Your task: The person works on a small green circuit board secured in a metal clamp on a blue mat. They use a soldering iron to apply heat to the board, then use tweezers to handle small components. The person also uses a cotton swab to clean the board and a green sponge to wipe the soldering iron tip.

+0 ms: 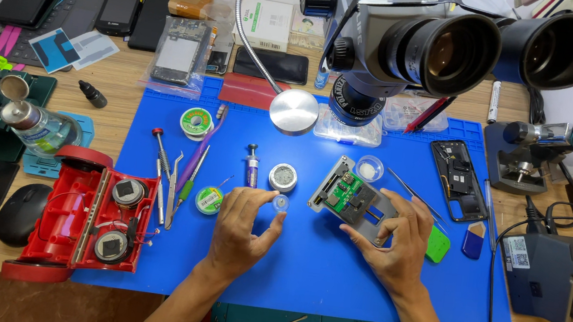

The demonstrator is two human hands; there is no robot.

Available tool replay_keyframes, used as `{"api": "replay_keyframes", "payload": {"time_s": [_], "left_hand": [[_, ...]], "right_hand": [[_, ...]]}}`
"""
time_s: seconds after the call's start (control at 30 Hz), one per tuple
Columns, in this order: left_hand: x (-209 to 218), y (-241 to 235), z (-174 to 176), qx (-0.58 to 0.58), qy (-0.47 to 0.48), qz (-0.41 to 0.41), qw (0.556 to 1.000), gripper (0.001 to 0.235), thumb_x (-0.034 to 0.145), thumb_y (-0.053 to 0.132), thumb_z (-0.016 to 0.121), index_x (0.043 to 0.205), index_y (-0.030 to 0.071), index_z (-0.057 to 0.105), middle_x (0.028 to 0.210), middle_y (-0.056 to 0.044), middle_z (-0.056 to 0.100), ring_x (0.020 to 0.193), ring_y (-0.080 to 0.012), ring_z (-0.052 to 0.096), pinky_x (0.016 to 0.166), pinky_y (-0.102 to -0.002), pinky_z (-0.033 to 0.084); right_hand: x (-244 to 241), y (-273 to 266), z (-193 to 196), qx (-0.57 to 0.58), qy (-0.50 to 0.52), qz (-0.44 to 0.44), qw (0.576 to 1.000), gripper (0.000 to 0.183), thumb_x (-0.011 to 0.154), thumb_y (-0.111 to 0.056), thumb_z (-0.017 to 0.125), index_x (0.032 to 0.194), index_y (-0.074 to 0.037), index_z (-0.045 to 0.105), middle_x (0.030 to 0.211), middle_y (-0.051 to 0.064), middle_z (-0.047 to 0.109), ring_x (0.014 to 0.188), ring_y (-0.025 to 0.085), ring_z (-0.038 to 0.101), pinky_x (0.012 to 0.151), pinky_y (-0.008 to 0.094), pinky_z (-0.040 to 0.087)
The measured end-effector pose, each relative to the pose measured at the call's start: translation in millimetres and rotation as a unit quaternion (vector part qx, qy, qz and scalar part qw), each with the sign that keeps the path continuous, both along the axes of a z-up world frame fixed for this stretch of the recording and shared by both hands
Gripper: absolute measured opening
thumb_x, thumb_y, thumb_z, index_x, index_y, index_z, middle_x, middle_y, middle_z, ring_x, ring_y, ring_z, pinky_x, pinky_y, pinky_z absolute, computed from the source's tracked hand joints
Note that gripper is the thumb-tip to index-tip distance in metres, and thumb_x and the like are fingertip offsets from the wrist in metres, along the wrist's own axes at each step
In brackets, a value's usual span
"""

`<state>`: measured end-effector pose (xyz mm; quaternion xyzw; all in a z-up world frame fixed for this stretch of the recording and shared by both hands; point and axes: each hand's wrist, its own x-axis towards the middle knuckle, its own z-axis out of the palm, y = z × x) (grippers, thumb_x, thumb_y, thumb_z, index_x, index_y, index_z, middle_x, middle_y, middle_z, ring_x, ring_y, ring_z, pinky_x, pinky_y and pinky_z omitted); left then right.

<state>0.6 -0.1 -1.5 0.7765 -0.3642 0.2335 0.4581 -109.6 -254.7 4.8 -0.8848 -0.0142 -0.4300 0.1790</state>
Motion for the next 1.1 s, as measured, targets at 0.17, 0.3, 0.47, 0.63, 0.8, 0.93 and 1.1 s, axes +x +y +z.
{"api": "replay_keyframes", "payload": {"time_s": [0.17,0.3,0.47,0.63,0.8,0.93,1.1], "left_hand": [[0.0,-0.1,-1.3,0.0,0.0,0.0,1.0,0.029,0.089,0.017,0.081,0.115,0.007,0.071,0.097,-0.005,0.07,0.092,-0.0239,0.068,0.082,-0.038,0.053],[-0.7,-0.1,0.9,0.0,0.004,0.0,1.0,0.029,0.089,0.017,0.081,0.115,0.007,0.072,0.097,-0.006,0.071,0.092,-0.0241,0.068,0.082,-0.038,0.053],[-0.3,-0.1,0.7,0.0,0.003,0.0,1.0,0.029,0.089,0.018,0.082,0.115,0.008,0.071,0.097,-0.005,0.071,0.092,-0.0241,0.068,0.083,-0.038,0.053],[-0.7,0.0,1.1,0.002,0.004,0.001,1.0,0.029,0.09,0.017,0.081,0.115,0.008,0.071,0.096,-0.005,0.07,0.091,-0.0239,0.067,0.082,-0.038,0.053],[-0.3,0.2,-1.0,0.0,0.005,0.001,1.0,0.03,0.089,0.017,0.082,0.115,0.008,0.072,0.097,-0.006,0.07,0.092,-0.0243,0.067,0.083,-0.038,0.053],[0.4,0.0,-1.1,-0.007,0.002,-0.001,1.0,0.03,0.088,0.016,0.082,0.115,0.008,0.072,0.096,-0.005,0.07,0.09,-0.0241,0.067,0.083,-0.038,0.052],[1.7,-4.3,-6.8,-0.009,-0.013,0.006,1.0,0.033,0.086,0.017,0.084,0.115,0.007,0.072,0.095,-0.005,0.069,0.09,-0.0257,0.067,0.084,-0.04,0.052]], "right_hand": [[1.9,0.2,0.3,-0.027,-0.011,-0.001,1.0,0.056,0.075,-0.035,0.095,0.07,-0.015,0.043,0.13,0.011,0.071,0.114,0.032,0.063,0.113,0.052,0.043],[2.3,0.6,0.1,-0.037,-0.018,-0.005,0.999,0.055,0.075,-0.035,0.095,0.069,-0.016,0.044,0.13,0.011,0.071,0.114,0.032,0.063,0.113,0.052,0.043],[1.6,0.6,-0.5,-0.039,-0.019,-0.005,0.999,0.055,0.075,-0.034,0.095,0.069,-0.015,0.044,0.13,0.011,0.071,0.114,0.032,0.063,0.112,0.053,0.044],[2.6,-0.2,-0.6,-0.067,-0.027,-0.01,0.997,0.055,0.075,-0.035,0.095,0.068,-0.016,0.044,0.13,0.011,0.072,0.114,0.031,0.063,0.11,0.052,0.045],[3.4,1.0,1.5,-0.069,-0.028,-0.011,0.997,0.055,0.075,-0.035,0.095,0.068,-0.016,0.044,0.13,0.011,0.073,0.114,0.031,0.063,0.11,0.052,0.046],[3.2,6.1,8.0,-0.001,-0.005,-0.001,1.0,0.056,0.073,-0.035,0.096,0.069,-0.014,0.044,0.127,0.011,0.074,0.11,0.031,0.065,0.112,0.052,0.045],[1.4,0.9,4.3,0.033,0.008,0.015,0.999,0.058,0.07,-0.036,0.097,0.068,-0.014,0.043,0.125,0.01,0.075,0.107,0.032,0.066,0.111,0.051,0.044]]}}
